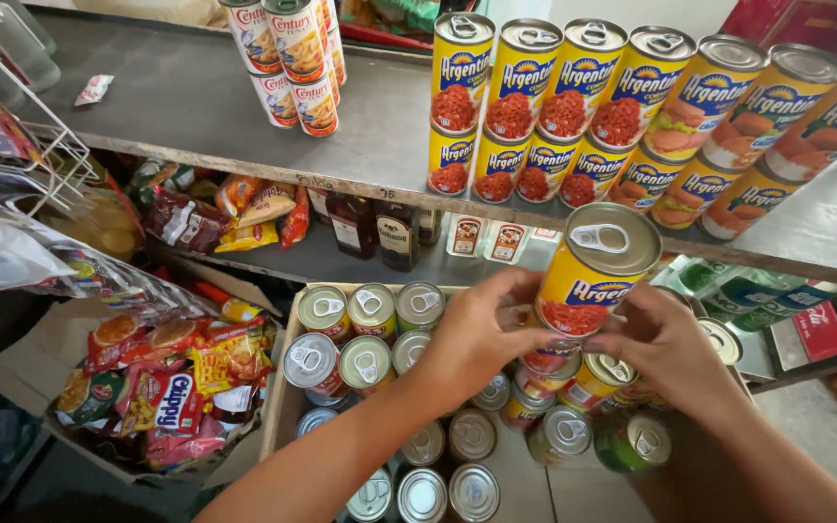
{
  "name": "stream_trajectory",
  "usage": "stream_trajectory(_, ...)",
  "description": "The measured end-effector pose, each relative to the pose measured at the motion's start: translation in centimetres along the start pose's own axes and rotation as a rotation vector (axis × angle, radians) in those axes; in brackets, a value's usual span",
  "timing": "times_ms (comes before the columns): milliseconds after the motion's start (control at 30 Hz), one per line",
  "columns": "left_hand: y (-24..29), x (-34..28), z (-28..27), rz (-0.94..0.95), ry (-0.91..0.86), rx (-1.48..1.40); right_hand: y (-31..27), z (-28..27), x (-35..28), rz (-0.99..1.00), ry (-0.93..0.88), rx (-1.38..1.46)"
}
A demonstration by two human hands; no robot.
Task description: Organizing and stocking canned goods onto store shelves from a cardboard box.
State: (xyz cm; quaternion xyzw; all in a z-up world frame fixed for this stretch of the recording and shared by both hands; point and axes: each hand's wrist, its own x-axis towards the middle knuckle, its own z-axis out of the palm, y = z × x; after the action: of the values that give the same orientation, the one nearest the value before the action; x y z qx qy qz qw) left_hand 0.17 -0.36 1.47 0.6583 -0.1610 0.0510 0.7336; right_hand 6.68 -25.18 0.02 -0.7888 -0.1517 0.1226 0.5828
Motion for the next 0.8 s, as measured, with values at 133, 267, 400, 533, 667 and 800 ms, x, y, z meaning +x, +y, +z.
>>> stream_trajectory(133, 0.0, -0.2, -0.1, -0.071, -0.007, -0.063, -0.5, 0.8, -0.2, -0.090, -0.030, 0.042)
stream_trajectory(267, 0.3, -0.3, 0.0, -0.045, -0.004, -0.131, -1.2, 1.2, -0.6, -0.095, -0.035, 0.119)
stream_trajectory(400, 0.9, -0.6, 0.1, -0.049, 0.009, -0.053, -2.6, 1.8, -1.3, -0.183, -0.090, 0.195)
stream_trajectory(533, 2.4, -1.1, 0.9, -0.032, 0.014, -0.093, -1.6, 1.5, -1.4, -0.075, -0.002, 0.101)
stream_trajectory(667, 3.8, -1.6, 1.3, 0.003, 0.062, 0.169, -2.0, 1.8, -1.6, -0.131, -0.024, 0.107)
stream_trajectory(800, 1.6, -1.3, 0.8, 0.007, 0.050, -0.033, -2.7, 1.4, -1.6, -0.107, -0.039, 0.200)
